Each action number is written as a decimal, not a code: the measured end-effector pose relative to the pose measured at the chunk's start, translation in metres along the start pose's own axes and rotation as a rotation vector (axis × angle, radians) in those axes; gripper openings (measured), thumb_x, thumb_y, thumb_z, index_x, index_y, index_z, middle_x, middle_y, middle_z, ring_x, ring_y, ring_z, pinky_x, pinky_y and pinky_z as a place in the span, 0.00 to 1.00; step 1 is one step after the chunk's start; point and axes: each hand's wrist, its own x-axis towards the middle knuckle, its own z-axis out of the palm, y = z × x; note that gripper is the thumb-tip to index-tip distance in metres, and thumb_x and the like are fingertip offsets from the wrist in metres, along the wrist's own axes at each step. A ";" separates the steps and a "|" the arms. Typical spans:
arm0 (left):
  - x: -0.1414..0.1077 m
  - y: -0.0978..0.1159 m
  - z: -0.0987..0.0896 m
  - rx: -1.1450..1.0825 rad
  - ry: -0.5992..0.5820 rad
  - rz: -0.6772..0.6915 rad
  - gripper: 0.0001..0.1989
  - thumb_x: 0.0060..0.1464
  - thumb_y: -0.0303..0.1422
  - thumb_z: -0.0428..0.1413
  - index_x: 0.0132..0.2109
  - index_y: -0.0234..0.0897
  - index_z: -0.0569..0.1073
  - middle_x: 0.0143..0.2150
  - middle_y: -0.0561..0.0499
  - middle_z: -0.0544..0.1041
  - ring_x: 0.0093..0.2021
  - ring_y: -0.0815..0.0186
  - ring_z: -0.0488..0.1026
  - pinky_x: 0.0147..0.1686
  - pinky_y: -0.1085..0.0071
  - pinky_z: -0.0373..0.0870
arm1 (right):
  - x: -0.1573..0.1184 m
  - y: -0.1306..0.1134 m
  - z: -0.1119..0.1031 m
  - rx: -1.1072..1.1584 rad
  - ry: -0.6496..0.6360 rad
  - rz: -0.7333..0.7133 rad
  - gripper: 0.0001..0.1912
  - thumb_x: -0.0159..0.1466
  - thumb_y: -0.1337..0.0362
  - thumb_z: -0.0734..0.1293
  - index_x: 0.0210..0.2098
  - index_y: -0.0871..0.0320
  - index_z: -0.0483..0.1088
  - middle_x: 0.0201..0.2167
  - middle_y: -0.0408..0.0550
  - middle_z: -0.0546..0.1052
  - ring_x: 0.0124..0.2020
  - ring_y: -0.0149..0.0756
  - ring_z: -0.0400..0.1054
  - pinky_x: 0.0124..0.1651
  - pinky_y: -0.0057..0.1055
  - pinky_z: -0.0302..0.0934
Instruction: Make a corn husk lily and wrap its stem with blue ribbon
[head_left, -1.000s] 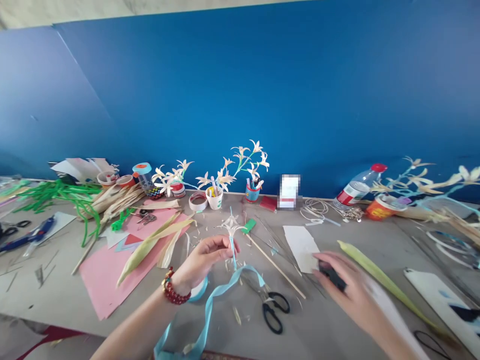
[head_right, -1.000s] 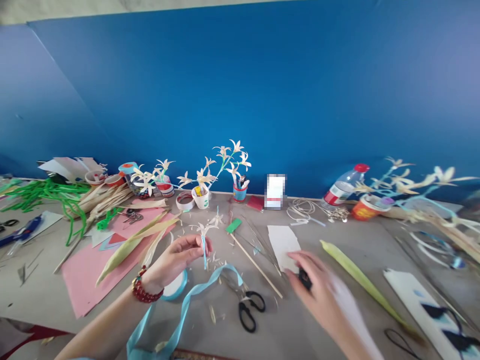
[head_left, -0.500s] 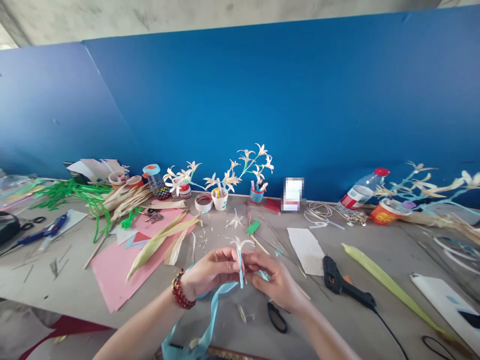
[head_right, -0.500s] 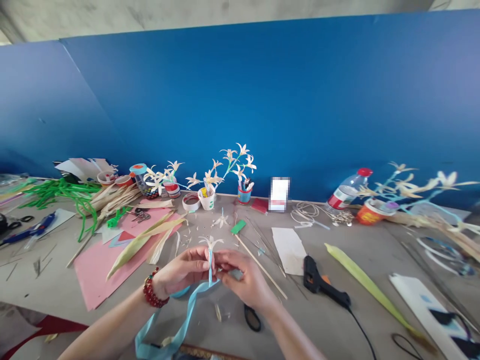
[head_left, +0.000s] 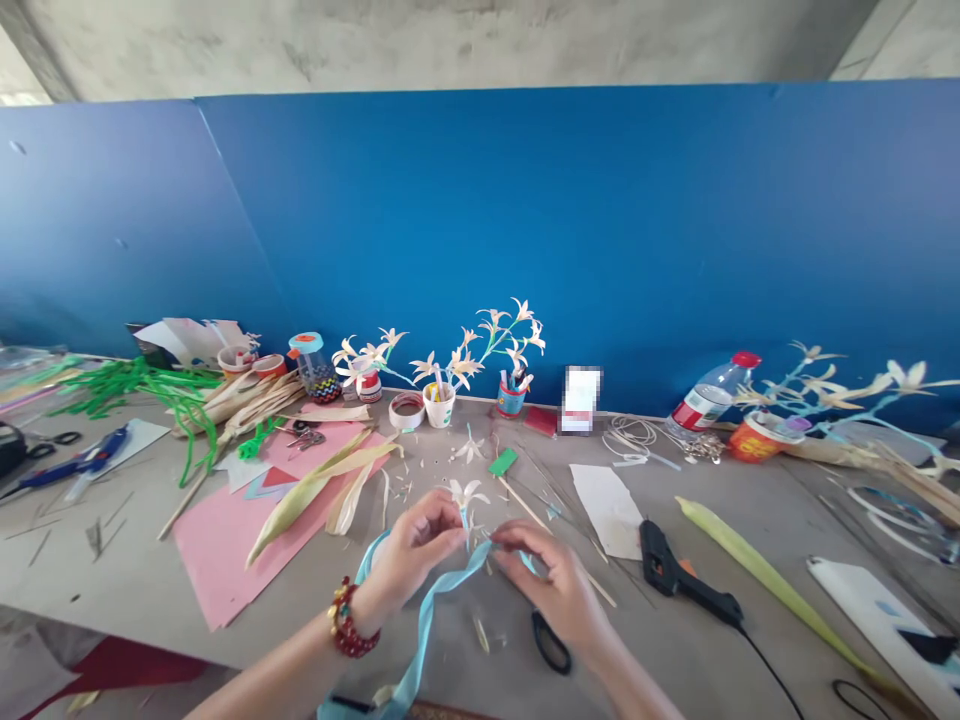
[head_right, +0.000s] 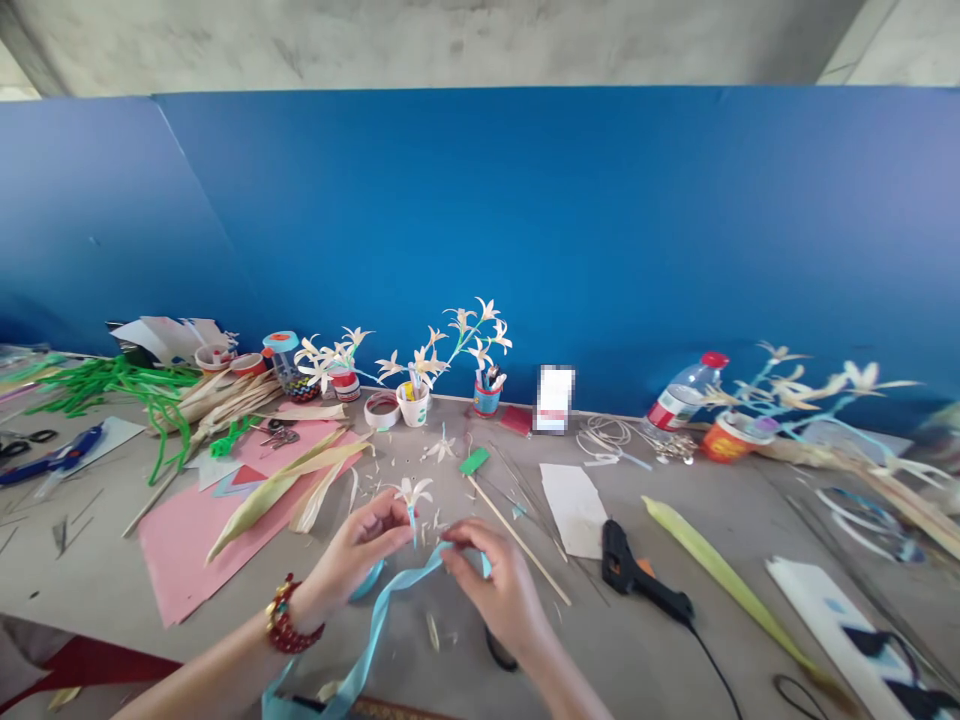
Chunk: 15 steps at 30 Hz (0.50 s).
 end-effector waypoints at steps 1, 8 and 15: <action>0.000 0.000 0.004 -0.017 -0.009 0.004 0.10 0.52 0.37 0.63 0.31 0.34 0.74 0.35 0.51 0.70 0.36 0.67 0.66 0.37 0.73 0.63 | 0.001 -0.004 0.010 0.139 -0.007 0.045 0.11 0.63 0.55 0.69 0.36 0.56 0.77 0.37 0.49 0.79 0.40 0.43 0.73 0.45 0.34 0.66; -0.001 -0.008 0.018 -0.300 -0.079 -0.127 0.11 0.50 0.37 0.65 0.32 0.33 0.74 0.30 0.52 0.69 0.30 0.70 0.67 0.33 0.74 0.63 | 0.004 -0.005 0.031 0.682 -0.027 0.313 0.13 0.58 0.54 0.74 0.29 0.58 0.74 0.27 0.42 0.75 0.33 0.35 0.69 0.42 0.31 0.64; -0.004 -0.014 0.023 -0.477 -0.150 -0.230 0.10 0.49 0.34 0.66 0.34 0.33 0.75 0.28 0.52 0.75 0.29 0.69 0.71 0.34 0.72 0.67 | -0.006 0.002 0.030 0.934 -0.106 0.443 0.10 0.56 0.60 0.76 0.27 0.58 0.74 0.28 0.42 0.75 0.33 0.32 0.71 0.46 0.32 0.65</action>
